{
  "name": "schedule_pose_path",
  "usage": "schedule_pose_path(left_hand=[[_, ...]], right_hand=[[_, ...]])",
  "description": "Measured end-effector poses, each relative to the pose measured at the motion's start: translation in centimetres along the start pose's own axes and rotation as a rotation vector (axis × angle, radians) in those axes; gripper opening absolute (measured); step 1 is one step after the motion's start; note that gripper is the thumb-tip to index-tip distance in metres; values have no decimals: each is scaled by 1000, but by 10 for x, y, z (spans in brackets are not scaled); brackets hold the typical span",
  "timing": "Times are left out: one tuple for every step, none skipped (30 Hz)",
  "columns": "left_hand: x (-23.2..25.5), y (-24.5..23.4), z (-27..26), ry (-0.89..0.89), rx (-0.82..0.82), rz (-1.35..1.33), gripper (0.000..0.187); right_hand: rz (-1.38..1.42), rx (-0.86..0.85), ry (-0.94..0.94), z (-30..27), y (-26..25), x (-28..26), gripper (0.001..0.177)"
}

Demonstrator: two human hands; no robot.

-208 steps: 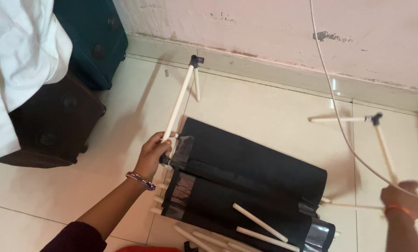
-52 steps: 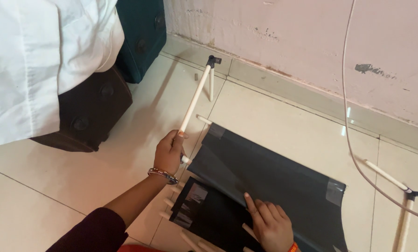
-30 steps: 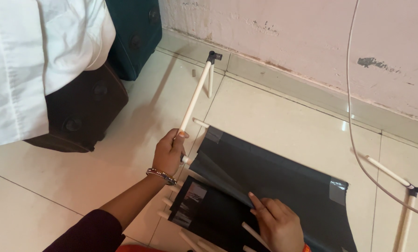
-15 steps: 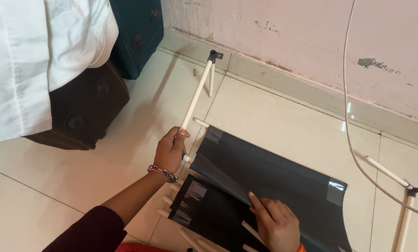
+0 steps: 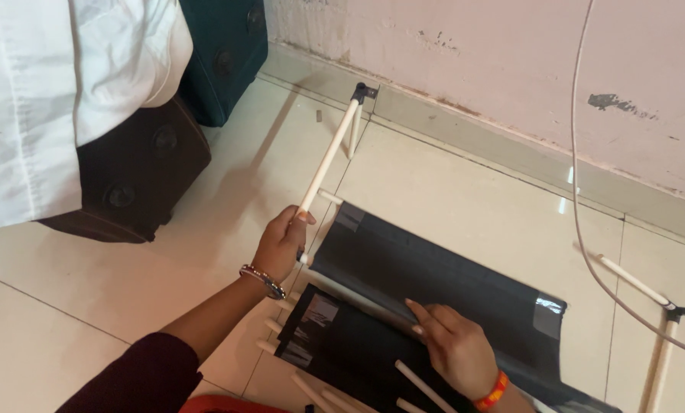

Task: The person assembles a small folding table by connecting white plastic poles with black corner joints and attaching a black fabric sheet to the frame. They connect poles, secure joints, and stretch the fabric over the frame to complete the assembly.

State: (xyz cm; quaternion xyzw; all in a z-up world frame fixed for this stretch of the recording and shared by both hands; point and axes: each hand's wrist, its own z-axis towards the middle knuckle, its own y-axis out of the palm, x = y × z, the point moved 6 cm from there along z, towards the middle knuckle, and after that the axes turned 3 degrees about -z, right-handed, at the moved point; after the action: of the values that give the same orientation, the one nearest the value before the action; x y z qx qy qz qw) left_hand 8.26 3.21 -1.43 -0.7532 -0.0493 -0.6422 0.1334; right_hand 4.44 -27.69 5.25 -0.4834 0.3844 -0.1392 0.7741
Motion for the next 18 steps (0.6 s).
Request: schedule_pose_path(left_hand=[[-2,-3,2,-16,8,3,32],[-4,-4,2,-33,16,6,31],[-3,-5,2,-34,14,11,31],[-3,-5,2,-34,11,15,31],[-3,-6,3,-34,7,21,31],[-1,-6,3,-8,8,34,31],[0,-6,2,17,8,48,31],[1,-6,2,43,8,61,32],[0,-6,2,33,18,81,32],[-1,-6,2,23,27,101,31],[-1,-6,2,14,37,120,31],[-1,-6,1,20,50,125,31],[1,-8,2,28,64,131,32],[3,-8,1,36,77,137,32],[3,-7,0,25,76,147,32],[3,-6,-1,13,75,157,32],[4,-4,-2,3,77,167,32],[5,-3,-2,-6,77,183,32]], right_hand=[[48,-30,35,3,6,4,40],[95,-59,70,5,12,7,39],[146,-78,90,8,16,11,38],[197,-97,110,11,20,15,36],[248,-114,131,14,24,20,35],[315,-150,150,19,28,26,34],[383,-187,171,24,31,32,33],[451,-224,191,26,35,36,32],[424,-240,205,27,36,40,32],[397,-256,220,26,37,42,32],[369,-271,234,25,38,43,33],[250,-186,164,25,34,40,33],[131,-100,91,24,31,34,33],[12,-14,19,22,28,28,33],[24,1,26,18,31,24,31],[37,16,34,15,35,21,29],[50,31,38,13,38,20,28],[136,-6,79,13,41,25,27]])
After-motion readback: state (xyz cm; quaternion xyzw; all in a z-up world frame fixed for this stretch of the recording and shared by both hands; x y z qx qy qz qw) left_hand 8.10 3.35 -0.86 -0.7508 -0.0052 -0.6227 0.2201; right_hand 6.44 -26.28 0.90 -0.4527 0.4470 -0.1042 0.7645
